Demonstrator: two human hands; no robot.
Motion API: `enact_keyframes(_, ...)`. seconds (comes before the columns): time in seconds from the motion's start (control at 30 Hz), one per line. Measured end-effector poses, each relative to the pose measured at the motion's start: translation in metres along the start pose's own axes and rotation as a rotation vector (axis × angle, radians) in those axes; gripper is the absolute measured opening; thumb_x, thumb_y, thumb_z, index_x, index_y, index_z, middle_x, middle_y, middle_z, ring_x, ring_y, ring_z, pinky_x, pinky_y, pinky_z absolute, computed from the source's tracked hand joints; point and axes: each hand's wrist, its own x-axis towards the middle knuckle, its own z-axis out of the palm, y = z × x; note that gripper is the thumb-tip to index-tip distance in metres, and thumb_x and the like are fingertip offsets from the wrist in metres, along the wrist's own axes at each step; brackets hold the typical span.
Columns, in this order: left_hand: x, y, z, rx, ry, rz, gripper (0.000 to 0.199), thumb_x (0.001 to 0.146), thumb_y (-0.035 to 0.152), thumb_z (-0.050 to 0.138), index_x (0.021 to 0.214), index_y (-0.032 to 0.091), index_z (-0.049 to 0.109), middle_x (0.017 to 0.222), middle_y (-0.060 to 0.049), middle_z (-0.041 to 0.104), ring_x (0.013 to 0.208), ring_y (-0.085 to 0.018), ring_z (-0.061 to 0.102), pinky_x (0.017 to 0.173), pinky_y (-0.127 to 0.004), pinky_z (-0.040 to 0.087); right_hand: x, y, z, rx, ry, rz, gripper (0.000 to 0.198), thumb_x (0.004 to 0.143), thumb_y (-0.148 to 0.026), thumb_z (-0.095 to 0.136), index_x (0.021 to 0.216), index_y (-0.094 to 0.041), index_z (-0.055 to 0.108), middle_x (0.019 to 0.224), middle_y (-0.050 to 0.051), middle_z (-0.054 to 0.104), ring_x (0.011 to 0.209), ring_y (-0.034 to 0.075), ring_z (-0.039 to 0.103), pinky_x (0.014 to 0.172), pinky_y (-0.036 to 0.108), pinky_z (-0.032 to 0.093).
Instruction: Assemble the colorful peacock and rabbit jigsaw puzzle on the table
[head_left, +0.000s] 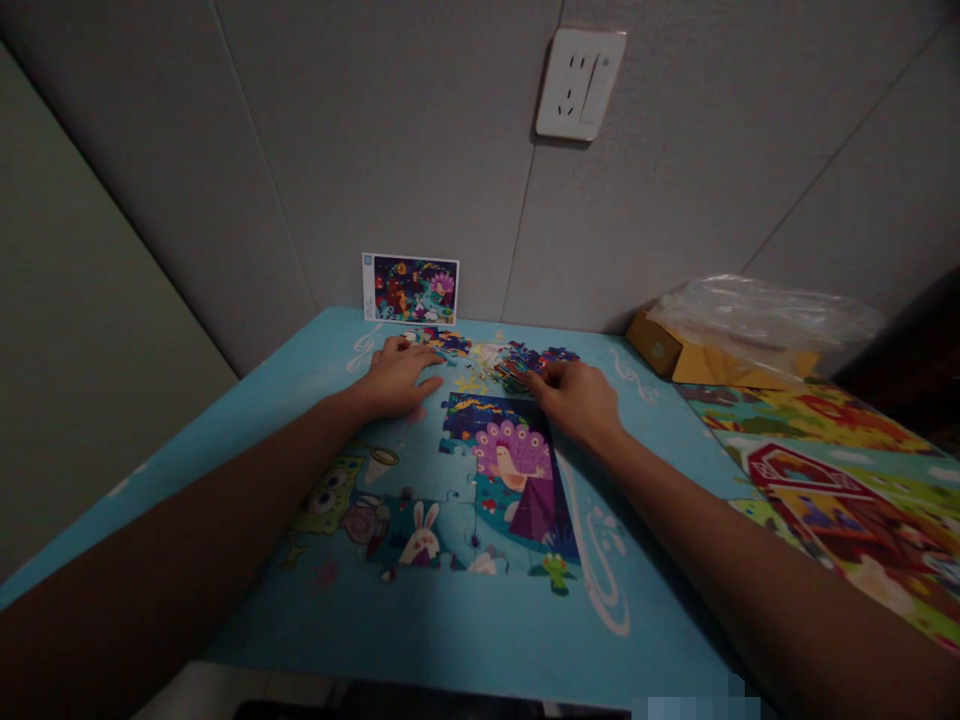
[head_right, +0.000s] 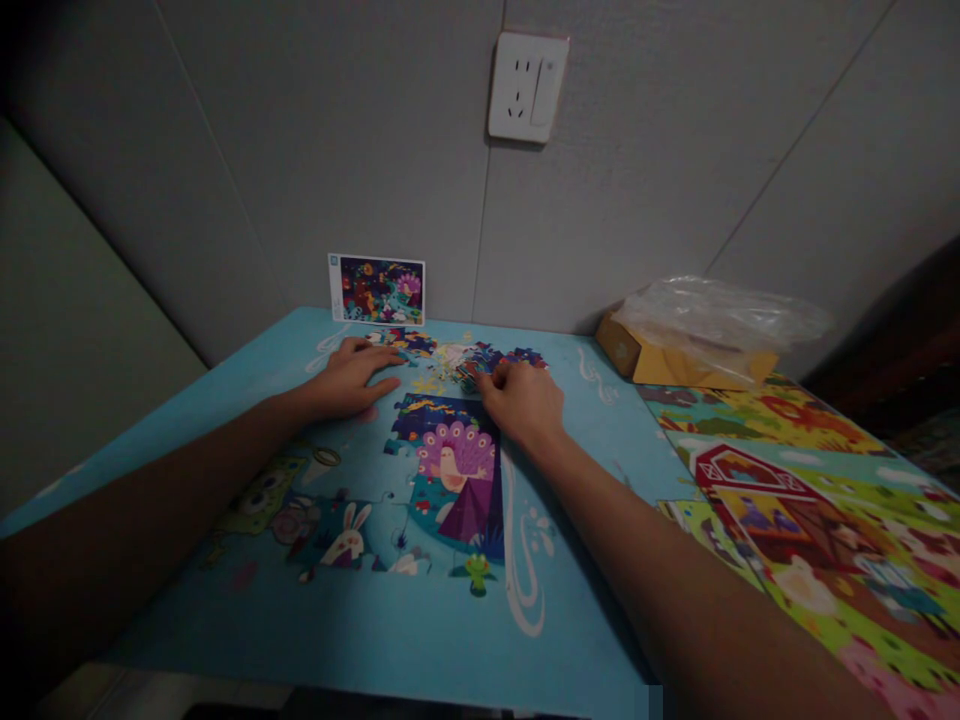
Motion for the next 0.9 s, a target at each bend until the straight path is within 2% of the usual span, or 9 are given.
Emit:
enact_keyframes(0.17, 0.0019, -0.0006, -0.003, -0.005, 0.027, -0.001, 0.044, 0.087, 0.045, 0.052, 0.117, 0.018, 0.069, 0.131, -0.01, 0.063, 0.128, -0.036, 0.041, 0.108, -0.052, 0.034, -0.0018, -0.0033, 0.0009, -0.021, 0.002, 0.012, 0.046, 0.091, -0.055, 0.052, 0.068, -0.02, 0.07, 0.062, 0.006, 0.062, 0.061, 0.019, 0.055, 0.055, 0.03, 0.026)
enact_keyframes(0.33, 0.0009, 0.0008, -0.0037, 0.0, 0.034, -0.024, 0.055, 0.087, 0.043, 0.052, 0.135, 0.018, 0.059, 0.137, -0.01, 0.059, 0.126, -0.037, 0.04, 0.106, -0.052, 0.036, -0.0021, -0.0037, 0.003, -0.015, -0.004, -0.009, 0.044, 0.092, -0.052, 0.051, 0.068, -0.02, 0.07, 0.062, 0.006, 0.062, 0.061, 0.018, 0.054, 0.056, 0.031, 0.026)
enact_keyframes(0.47, 0.0014, -0.0021, -0.0003, 0.027, 0.046, 0.031, 0.048, 0.09, 0.046, 0.049, 0.127, 0.023, 0.069, 0.13, -0.009, 0.062, 0.123, -0.035, 0.041, 0.107, -0.051, 0.033, -0.0024, -0.0041, 0.004, -0.012, -0.012, -0.012, 0.044, 0.092, -0.053, 0.051, 0.069, -0.021, 0.07, 0.062, 0.005, 0.063, 0.062, 0.018, 0.055, 0.055, 0.03, 0.024)
enact_keyframes(0.63, 0.0024, -0.0028, 0.0023, 0.053, 0.027, 0.031, 0.047, 0.092, 0.047, 0.047, 0.129, 0.027, 0.069, 0.133, -0.01, 0.059, 0.122, -0.035, 0.041, 0.107, -0.052, 0.033, -0.0031, -0.0056, 0.0048, -0.018, -0.031, -0.023, 0.037, 0.091, -0.047, 0.052, 0.069, -0.022, 0.069, 0.064, 0.004, 0.064, 0.062, 0.017, 0.053, 0.056, 0.029, 0.023)
enact_keyframes(0.9, 0.0033, 0.001, -0.0037, 0.058, 0.001, 0.017, 0.047, 0.091, 0.044, 0.05, 0.127, 0.021, 0.071, 0.132, -0.011, 0.061, 0.123, -0.034, 0.042, 0.108, -0.05, 0.033, -0.0038, -0.0059, 0.005, -0.004, -0.032, -0.043, 0.039, 0.092, -0.048, 0.052, 0.068, -0.021, 0.068, 0.063, 0.004, 0.063, 0.061, 0.017, 0.051, 0.055, 0.03, 0.022)
